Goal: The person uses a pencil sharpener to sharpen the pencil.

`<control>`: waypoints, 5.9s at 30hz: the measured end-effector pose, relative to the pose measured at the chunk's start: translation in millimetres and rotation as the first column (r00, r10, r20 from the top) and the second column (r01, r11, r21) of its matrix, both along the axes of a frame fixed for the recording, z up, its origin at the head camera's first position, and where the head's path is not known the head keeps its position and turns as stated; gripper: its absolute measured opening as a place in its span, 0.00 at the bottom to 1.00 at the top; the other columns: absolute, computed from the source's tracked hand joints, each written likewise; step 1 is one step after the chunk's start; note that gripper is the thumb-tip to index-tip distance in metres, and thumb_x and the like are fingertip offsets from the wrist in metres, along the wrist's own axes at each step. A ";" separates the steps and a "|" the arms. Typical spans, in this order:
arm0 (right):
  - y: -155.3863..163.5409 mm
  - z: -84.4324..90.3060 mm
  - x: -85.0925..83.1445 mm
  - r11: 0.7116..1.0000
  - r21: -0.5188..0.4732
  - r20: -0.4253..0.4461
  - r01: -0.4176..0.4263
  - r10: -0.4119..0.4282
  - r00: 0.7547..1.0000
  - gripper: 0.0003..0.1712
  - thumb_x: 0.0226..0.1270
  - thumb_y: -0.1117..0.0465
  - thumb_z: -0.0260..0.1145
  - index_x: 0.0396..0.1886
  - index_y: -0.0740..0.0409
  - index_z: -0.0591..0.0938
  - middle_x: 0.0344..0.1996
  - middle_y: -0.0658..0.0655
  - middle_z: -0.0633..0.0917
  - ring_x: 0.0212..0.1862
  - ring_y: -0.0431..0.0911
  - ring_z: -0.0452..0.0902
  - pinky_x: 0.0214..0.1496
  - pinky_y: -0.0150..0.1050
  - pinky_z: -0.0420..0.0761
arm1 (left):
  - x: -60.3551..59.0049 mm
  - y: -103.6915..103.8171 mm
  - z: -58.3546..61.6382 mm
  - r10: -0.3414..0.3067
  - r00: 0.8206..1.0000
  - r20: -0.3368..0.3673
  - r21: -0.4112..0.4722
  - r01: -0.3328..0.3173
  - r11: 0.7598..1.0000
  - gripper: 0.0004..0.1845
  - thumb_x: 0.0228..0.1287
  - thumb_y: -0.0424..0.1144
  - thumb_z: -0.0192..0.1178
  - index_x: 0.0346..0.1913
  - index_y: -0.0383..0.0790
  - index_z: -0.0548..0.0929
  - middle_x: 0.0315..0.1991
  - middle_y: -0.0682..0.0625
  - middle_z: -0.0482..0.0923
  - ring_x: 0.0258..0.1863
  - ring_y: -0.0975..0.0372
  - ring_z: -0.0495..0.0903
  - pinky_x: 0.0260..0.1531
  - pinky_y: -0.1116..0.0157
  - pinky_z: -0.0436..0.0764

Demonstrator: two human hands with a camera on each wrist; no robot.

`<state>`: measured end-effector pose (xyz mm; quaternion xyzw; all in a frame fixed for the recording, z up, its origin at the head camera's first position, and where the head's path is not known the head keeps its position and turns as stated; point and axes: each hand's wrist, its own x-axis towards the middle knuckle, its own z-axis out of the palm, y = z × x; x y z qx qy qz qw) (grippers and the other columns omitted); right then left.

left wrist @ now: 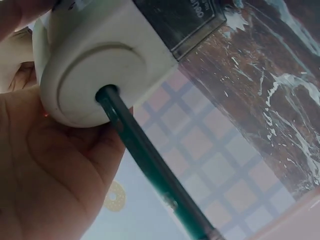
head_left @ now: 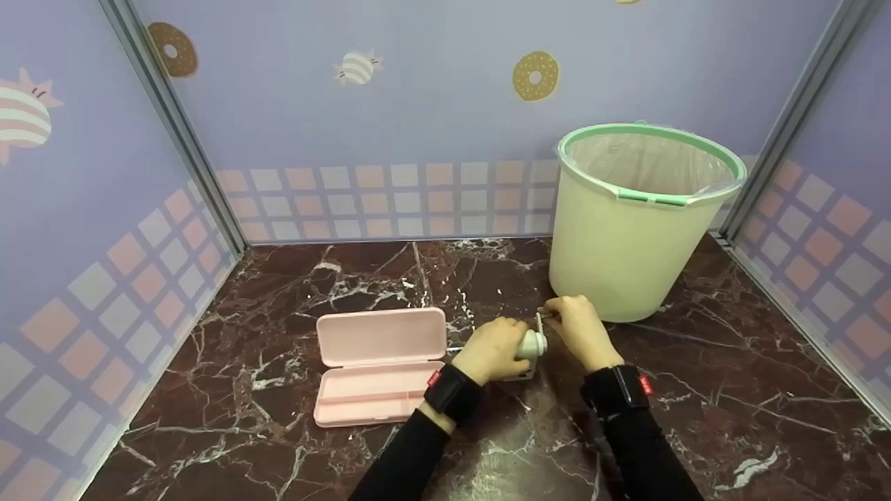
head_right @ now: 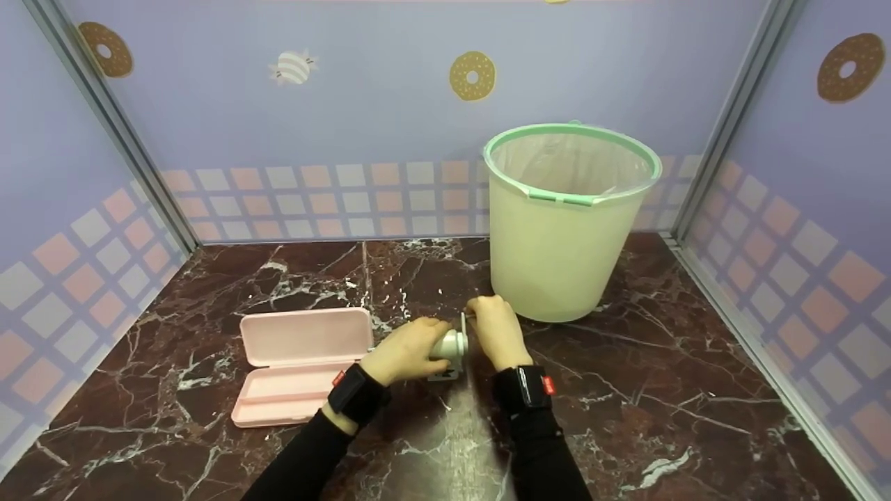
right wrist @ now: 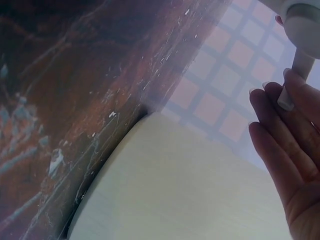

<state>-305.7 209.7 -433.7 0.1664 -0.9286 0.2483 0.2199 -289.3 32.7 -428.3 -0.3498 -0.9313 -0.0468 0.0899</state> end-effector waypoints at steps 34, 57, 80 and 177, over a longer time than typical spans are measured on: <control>2.7 -9.5 6.1 0.983 0.113 0.351 -0.143 0.095 0.932 0.10 0.41 0.77 0.66 0.15 0.59 0.82 0.18 0.55 0.86 0.23 0.45 0.78 0.28 0.41 0.80 | -1.9 -2.2 4.8 -0.087 0.996 0.019 0.009 0.087 0.996 0.22 0.51 0.45 0.74 0.45 0.40 0.80 0.41 0.47 0.86 0.41 0.55 0.85 0.43 0.61 0.84; 13.4 20.3 25.2 0.955 0.088 0.652 -0.284 0.160 0.741 0.09 0.42 0.67 0.77 0.21 0.58 0.83 0.18 0.49 0.85 0.19 0.38 0.75 0.22 0.31 0.75 | 7.2 2.9 1.1 0.015 1.000 -0.020 0.077 -0.013 0.997 0.19 0.47 0.44 0.76 0.38 0.40 0.80 0.36 0.48 0.86 0.38 0.56 0.85 0.35 0.60 0.85; 13.0 51.4 40.6 0.973 0.048 0.244 -0.227 0.209 0.947 0.06 0.44 0.71 0.77 0.21 0.58 0.88 0.21 0.50 0.88 0.24 0.37 0.77 0.30 0.33 0.78 | 1.7 3.8 3.7 -0.020 1.000 0.008 0.048 0.019 0.999 0.19 0.47 0.43 0.76 0.39 0.40 0.80 0.36 0.49 0.86 0.37 0.57 0.85 0.40 0.63 0.84; 15.5 47.3 33.5 0.966 0.062 0.139 -0.250 0.240 0.961 0.07 0.42 0.74 0.76 0.20 0.59 0.87 0.21 0.52 0.88 0.25 0.42 0.81 0.32 0.36 0.81 | 2.4 7.6 4.2 0.027 0.999 -0.019 0.101 -0.025 0.995 0.19 0.39 0.39 0.79 0.36 0.41 0.81 0.33 0.47 0.86 0.34 0.54 0.85 0.33 0.60 0.84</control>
